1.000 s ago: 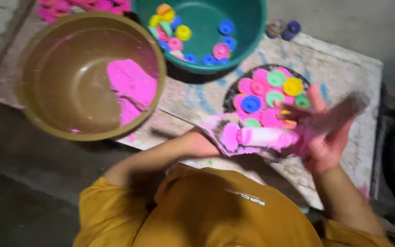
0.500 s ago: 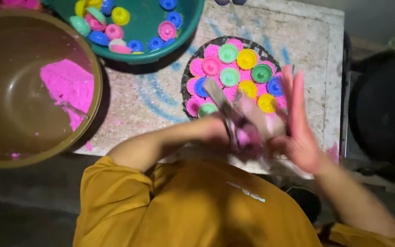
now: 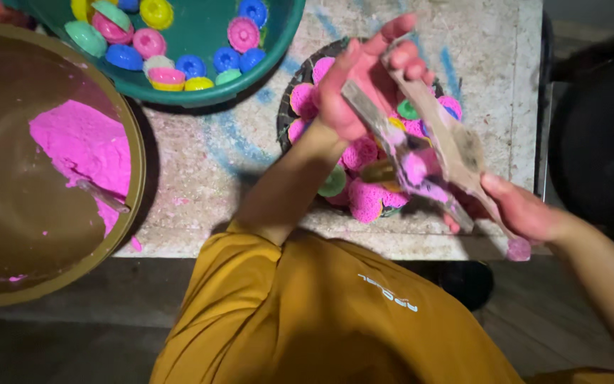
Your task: The person scoops pink paste into a two-part wooden mold, closes it, and presses the filled mold into a basket of colorful plastic caps. The process is repeated multiple times to produce pink flower-shaped items.
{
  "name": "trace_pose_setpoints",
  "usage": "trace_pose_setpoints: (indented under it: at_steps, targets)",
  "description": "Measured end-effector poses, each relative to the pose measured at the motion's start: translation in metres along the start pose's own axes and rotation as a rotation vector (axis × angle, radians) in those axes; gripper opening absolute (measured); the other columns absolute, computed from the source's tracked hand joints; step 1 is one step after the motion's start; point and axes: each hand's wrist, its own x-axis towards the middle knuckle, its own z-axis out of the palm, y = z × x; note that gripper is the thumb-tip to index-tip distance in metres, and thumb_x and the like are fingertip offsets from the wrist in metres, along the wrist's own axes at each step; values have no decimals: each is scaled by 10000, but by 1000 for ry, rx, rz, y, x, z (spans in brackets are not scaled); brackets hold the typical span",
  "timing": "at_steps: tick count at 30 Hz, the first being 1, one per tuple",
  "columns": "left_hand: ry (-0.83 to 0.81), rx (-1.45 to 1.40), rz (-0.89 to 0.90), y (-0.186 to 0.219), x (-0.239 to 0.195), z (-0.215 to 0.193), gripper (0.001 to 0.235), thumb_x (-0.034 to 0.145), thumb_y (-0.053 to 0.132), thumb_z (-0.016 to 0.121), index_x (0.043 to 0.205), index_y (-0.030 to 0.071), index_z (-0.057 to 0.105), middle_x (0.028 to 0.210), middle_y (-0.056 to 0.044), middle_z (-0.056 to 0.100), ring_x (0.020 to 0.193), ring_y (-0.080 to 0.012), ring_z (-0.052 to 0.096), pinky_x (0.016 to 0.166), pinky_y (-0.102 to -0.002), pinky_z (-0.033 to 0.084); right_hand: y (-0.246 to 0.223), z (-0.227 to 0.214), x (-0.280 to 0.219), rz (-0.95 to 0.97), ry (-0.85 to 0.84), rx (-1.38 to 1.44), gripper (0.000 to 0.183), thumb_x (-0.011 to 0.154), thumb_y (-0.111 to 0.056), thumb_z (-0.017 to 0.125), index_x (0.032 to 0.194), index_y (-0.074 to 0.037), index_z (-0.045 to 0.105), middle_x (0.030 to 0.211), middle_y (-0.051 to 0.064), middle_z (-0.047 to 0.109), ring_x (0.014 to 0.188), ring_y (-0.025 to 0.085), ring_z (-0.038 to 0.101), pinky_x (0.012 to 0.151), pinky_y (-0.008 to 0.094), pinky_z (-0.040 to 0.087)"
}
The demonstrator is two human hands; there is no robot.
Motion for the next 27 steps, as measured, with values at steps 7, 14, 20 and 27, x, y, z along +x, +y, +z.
trace_pose_setpoints:
  at_steps: [7,14,20,27]
  targets:
    - [73,41,42,17,-11,-45,392,1035,514,439,1048,134,531,930,15,515,933,-180,542,973,-429,470,17,16,36,-181,208,-339,834,988,-712,307,1079,23,691,907,98,729,860,203,672,824,357,536]
    - [139,19,96,5,-4,-43,404,1027,525,424,1033,134,526,915,12,508,917,-181,543,1004,-453,479,-2,24,23,-49,295,-402,874,976,-723,269,1037,29,713,813,122,727,736,215,670,742,360,543]
    - [99,9,15,11,6,-39,419,1024,526,415,1041,122,525,934,2,507,939,-180,548,1015,-446,494,0,29,25,-154,288,-294,848,960,-729,283,1069,10,685,803,106,700,712,201,648,707,353,538]
    - [14,128,69,1,34,-26,451,1035,540,414,1068,108,537,960,-15,542,964,-199,562,1036,-421,476,7,4,18,-225,407,-517,915,1026,-735,221,977,27,724,788,118,708,722,200,664,707,349,531]
